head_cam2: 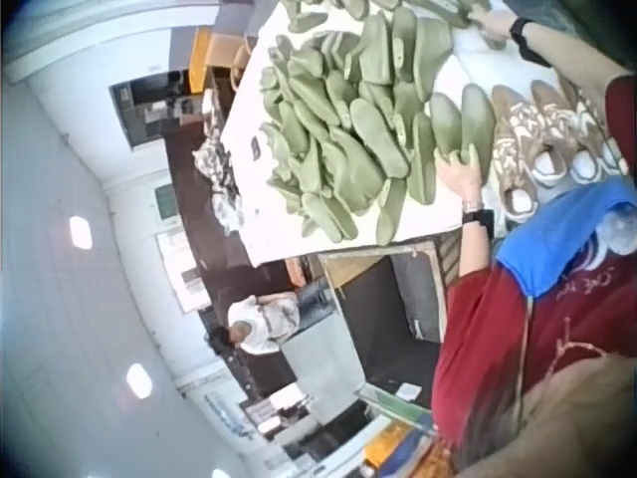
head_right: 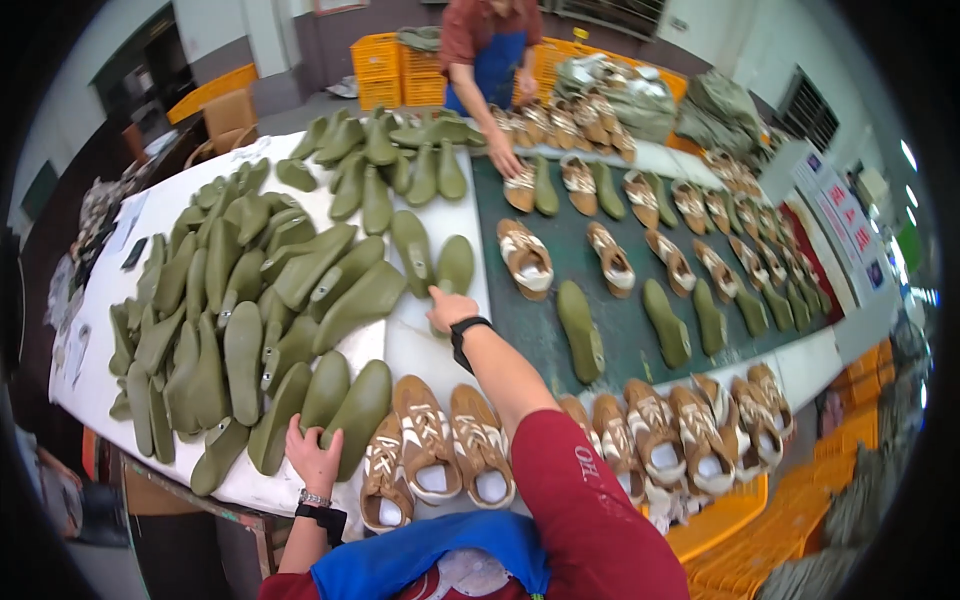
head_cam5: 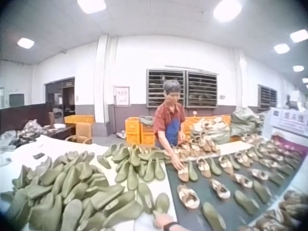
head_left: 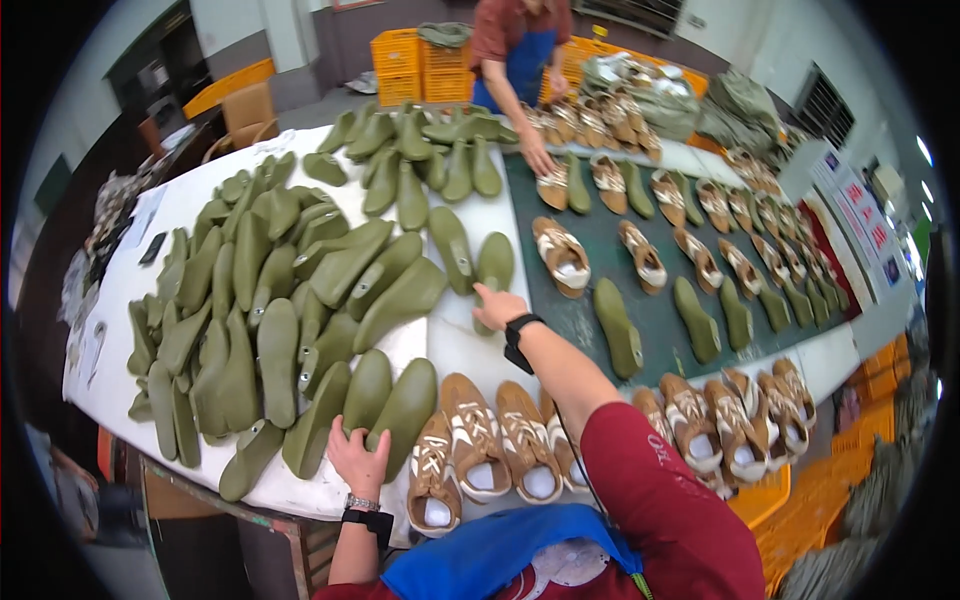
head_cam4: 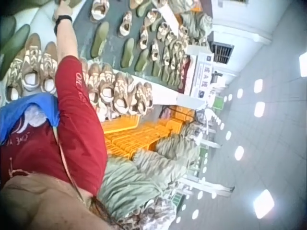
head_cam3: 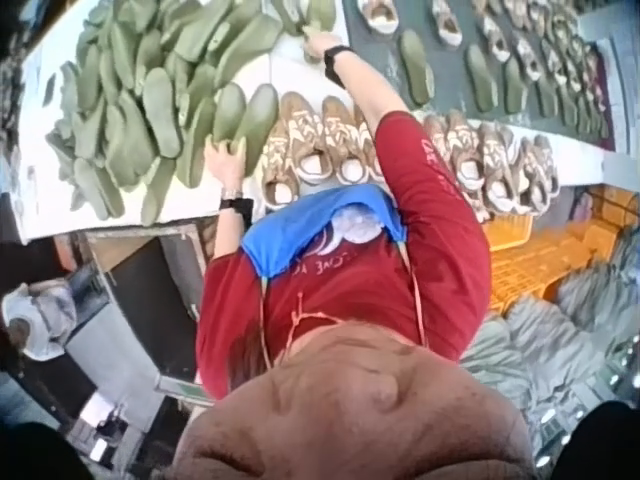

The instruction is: Inserting green plastic shoe lasts into brown sneakers and placing them onto a conveyor belt for processing.

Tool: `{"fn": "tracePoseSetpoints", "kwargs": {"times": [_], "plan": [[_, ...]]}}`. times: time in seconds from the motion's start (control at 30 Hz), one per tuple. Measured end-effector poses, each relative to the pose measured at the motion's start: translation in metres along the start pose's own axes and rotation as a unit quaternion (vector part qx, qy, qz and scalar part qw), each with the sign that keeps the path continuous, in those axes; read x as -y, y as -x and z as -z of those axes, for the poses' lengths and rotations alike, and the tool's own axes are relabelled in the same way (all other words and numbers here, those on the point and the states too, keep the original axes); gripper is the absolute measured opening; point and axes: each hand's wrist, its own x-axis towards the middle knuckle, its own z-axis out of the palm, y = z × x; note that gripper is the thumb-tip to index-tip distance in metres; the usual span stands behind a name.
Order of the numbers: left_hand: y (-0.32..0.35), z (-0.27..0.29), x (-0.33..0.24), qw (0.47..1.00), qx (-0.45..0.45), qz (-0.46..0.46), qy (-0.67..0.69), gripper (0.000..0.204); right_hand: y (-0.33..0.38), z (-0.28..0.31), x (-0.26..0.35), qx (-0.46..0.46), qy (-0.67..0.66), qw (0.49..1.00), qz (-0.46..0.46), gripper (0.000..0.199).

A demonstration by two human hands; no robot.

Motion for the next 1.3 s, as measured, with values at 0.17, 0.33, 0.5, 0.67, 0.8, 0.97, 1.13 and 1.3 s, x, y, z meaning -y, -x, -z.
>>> {"fn": "tracePoseSetpoints", "kwargs": {"times": [0.17, 0.33, 0.5, 0.67, 0.8, 0.97, 1.13, 1.3], "plan": [[-0.009, -0.001, -0.014, 0.999, 0.008, -0.021, 0.030, 0.033, -0.015, -0.016, -0.024, -0.056, 0.008, 0.997, -0.046, 0.030], [-0.009, 0.001, -0.011, 1.000, 0.022, -0.008, 0.010, 0.033, 0.004, -0.013, -0.025, -0.033, 0.009, 0.999, -0.030, 0.026], [-0.005, 0.008, 0.003, 1.000, 0.004, 0.013, -0.006, 0.036, 0.039, -0.029, -0.001, -0.008, 0.008, 1.000, -0.005, 0.027], [-0.014, 0.002, -0.014, 0.999, 0.041, -0.016, -0.002, 0.046, 0.071, -0.033, -0.028, -0.034, 0.031, 0.999, 0.000, 0.028], [0.001, 0.014, -0.004, 0.997, 0.074, 0.036, 0.000, 0.047, 0.074, -0.041, -0.012, -0.027, 0.029, 0.999, 0.026, 0.030], [0.004, -0.003, -0.018, 0.995, 0.063, 0.073, 0.022, 0.049, 0.056, -0.056, -0.053, -0.068, 0.023, 0.992, 0.103, 0.026], [0.008, 0.006, -0.016, 0.993, 0.052, 0.099, 0.035, 0.049, 0.045, -0.060, -0.044, -0.068, 0.067, 0.989, 0.117, 0.022], [0.003, 0.006, -0.015, 0.990, 0.084, 0.099, 0.046, 0.059, 0.036, -0.064, -0.052, -0.076, 0.074, 0.986, 0.130, 0.022]]}}
